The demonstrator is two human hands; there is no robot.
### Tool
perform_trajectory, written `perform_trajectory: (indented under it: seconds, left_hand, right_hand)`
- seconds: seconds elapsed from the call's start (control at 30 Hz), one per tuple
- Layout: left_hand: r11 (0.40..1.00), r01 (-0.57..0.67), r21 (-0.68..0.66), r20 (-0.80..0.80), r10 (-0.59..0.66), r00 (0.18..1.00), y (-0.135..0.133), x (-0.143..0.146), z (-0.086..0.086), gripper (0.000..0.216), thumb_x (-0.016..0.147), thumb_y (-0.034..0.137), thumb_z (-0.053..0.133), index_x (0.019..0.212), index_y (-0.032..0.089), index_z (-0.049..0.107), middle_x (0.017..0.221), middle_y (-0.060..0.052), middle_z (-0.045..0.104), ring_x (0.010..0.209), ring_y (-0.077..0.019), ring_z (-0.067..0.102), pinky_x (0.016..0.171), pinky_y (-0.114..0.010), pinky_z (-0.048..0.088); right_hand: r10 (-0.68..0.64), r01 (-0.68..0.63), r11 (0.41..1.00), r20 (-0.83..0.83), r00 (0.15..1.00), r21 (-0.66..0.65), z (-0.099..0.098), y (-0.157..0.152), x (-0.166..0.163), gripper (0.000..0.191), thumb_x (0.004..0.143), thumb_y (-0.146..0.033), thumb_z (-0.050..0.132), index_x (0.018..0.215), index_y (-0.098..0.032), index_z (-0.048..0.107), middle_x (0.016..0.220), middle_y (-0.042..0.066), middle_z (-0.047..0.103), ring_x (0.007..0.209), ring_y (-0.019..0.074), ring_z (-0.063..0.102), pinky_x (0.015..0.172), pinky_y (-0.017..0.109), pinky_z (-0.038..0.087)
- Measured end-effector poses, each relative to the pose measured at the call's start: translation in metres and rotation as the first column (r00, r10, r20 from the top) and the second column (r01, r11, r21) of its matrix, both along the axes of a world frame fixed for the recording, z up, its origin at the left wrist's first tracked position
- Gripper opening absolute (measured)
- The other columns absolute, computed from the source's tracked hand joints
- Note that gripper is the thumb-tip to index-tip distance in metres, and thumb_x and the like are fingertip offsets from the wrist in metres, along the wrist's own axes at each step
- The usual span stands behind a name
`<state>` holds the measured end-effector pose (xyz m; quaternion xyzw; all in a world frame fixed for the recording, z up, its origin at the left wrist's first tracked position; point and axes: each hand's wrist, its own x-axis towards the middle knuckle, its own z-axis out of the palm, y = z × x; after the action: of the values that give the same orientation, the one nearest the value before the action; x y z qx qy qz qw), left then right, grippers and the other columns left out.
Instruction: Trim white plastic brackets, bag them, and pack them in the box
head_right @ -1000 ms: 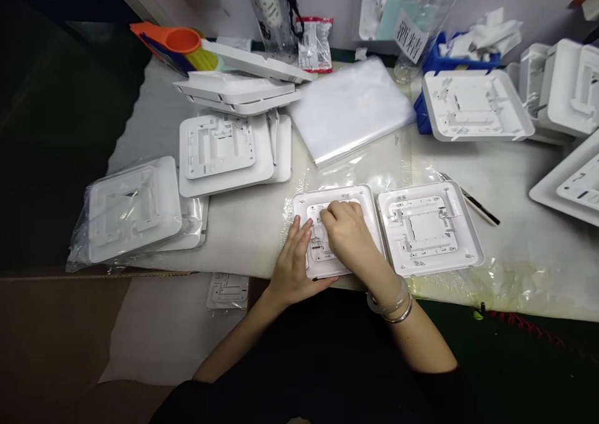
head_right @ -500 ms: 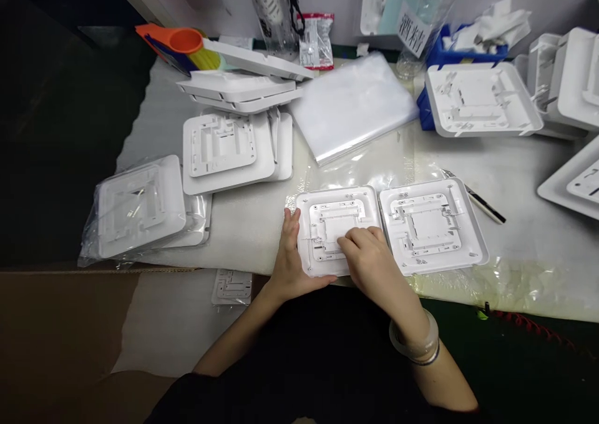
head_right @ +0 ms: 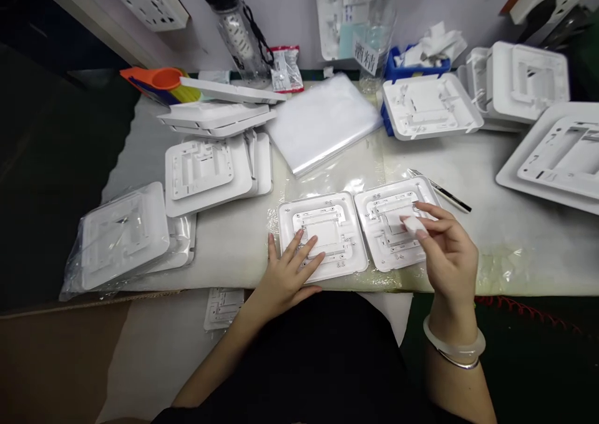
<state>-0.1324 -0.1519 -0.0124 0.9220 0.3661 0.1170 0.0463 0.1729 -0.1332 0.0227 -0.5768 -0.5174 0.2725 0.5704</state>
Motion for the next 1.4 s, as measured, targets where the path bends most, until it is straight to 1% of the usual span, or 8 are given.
perform_trajectory:
  seconds: [0.27,0.4,0.47,0.53,0.7,0.87,1.1,1.4]
  left_hand:
    - [0.994,-0.038,0.102,0.376,-0.004,0.927,0.014,-0.022,0.029,0.020,0.092,0.028,0.062,0.109,0.020,0.066,0.130,-0.011,0.066,0.124,-0.0310,0.061,0.103,-0.053,0.053]
    - [0.885,-0.302,-0.355,0.832,0.446,0.330,0.033,-0.027,0.055,0.033,0.102,0.039,0.042,0.110,0.021,0.068,0.109,-0.006,0.075,0.097,-0.0200,0.073,0.084,-0.035,0.063]
    - [0.773,-0.183,-0.608,0.785,0.620,0.011,0.045,-0.019,0.060,0.044,0.102,0.049,0.037,0.116,0.020,0.067,0.108,-0.007,0.075,0.102,-0.0215,0.072,0.090,-0.039,0.061]
    - [0.679,0.007,-0.734,0.678,0.733,-0.062,0.056,-0.006,0.058,0.052,0.100,0.056,0.038,0.124,0.018,0.064,0.116,-0.009,0.073,0.113,-0.0240,0.068,0.098,-0.042,0.057]
    - [0.632,0.182,-0.753,0.657,0.735,0.169,0.075,0.030,0.037,0.053,0.099,0.057,0.040,0.123,0.016,0.065,0.109,-0.009,0.075,0.115,-0.0263,0.067,0.104,-0.044,0.054]
    - [0.809,-0.057,-0.584,0.594,0.474,0.650,0.128,0.042,0.038,0.061,0.102,0.056,0.020,0.125,0.016,0.061,0.118,-0.008,0.072,0.116,-0.0269,0.066,0.097,-0.042,0.056]
    - [0.790,-0.515,-0.334,0.293,0.606,0.740,0.254,0.062,0.028,0.054,0.095,0.030,0.051,0.143,0.006,0.041,0.158,-0.024,0.029,0.151,-0.0347,0.019,0.121,-0.057,0.016]
    - [0.808,-0.569,-0.149,0.016,0.578,0.816,0.263,0.074,0.010,0.033,0.096,0.041,0.056,0.114,0.014,0.064,0.122,-0.009,0.064,0.121,-0.0240,0.057,0.110,-0.053,0.038]
  right_hand:
    - [-0.193,0.176,0.972,-0.100,0.976,-0.154,-0.010,-0.017,0.041,0.003,0.072,-0.024,0.065,0.072,-0.022,0.066,0.055,0.003,0.050,0.056,0.0184,0.050,0.055,0.038,0.038]
    - [-0.127,0.100,0.970,-0.111,0.986,-0.220,-0.010,-0.023,0.028,0.017,0.082,-0.039,0.071,0.077,-0.023,0.068,0.048,-0.003,0.043,0.047,0.0149,0.045,0.049,0.034,0.037]
    - [0.024,-0.083,0.966,-0.233,0.972,-0.247,-0.012,-0.021,0.011,0.024,0.084,-0.043,0.071,0.101,-0.026,0.071,0.064,0.000,0.059,0.044,0.0124,0.045,0.043,0.031,0.039]
    - [0.210,-0.318,0.919,-0.392,0.896,-0.234,-0.012,-0.016,-0.009,0.046,0.083,-0.048,0.071,0.125,-0.030,0.063,0.098,0.006,0.069,0.042,0.0086,0.045,0.037,0.028,0.039]
    - [0.321,-0.501,0.855,-0.622,0.714,-0.133,-0.013,0.005,-0.038,0.069,0.077,-0.062,0.073,0.131,-0.023,0.056,0.068,-0.001,0.065,0.036,0.0092,0.042,0.031,0.024,0.037]
    - [0.180,-0.405,0.891,-0.662,0.727,-0.203,-0.017,0.008,-0.027,0.042,0.072,-0.057,0.078,0.085,-0.019,0.065,0.048,-0.003,0.054,0.031,0.0083,0.035,0.028,0.022,0.029]
    - [0.013,-0.197,0.961,-0.681,0.732,-0.193,-0.027,-0.011,-0.011,0.035,0.077,-0.053,0.074,0.096,-0.024,0.063,0.059,-0.003,0.057,0.036,0.0091,0.036,0.029,0.023,0.028]
    - [-0.026,-0.131,0.973,-0.656,0.754,-0.189,-0.044,-0.028,0.012,0.032,0.080,-0.051,0.073,0.094,-0.023,0.068,0.056,-0.002,0.058,0.036,0.0112,0.040,0.032,0.025,0.034]
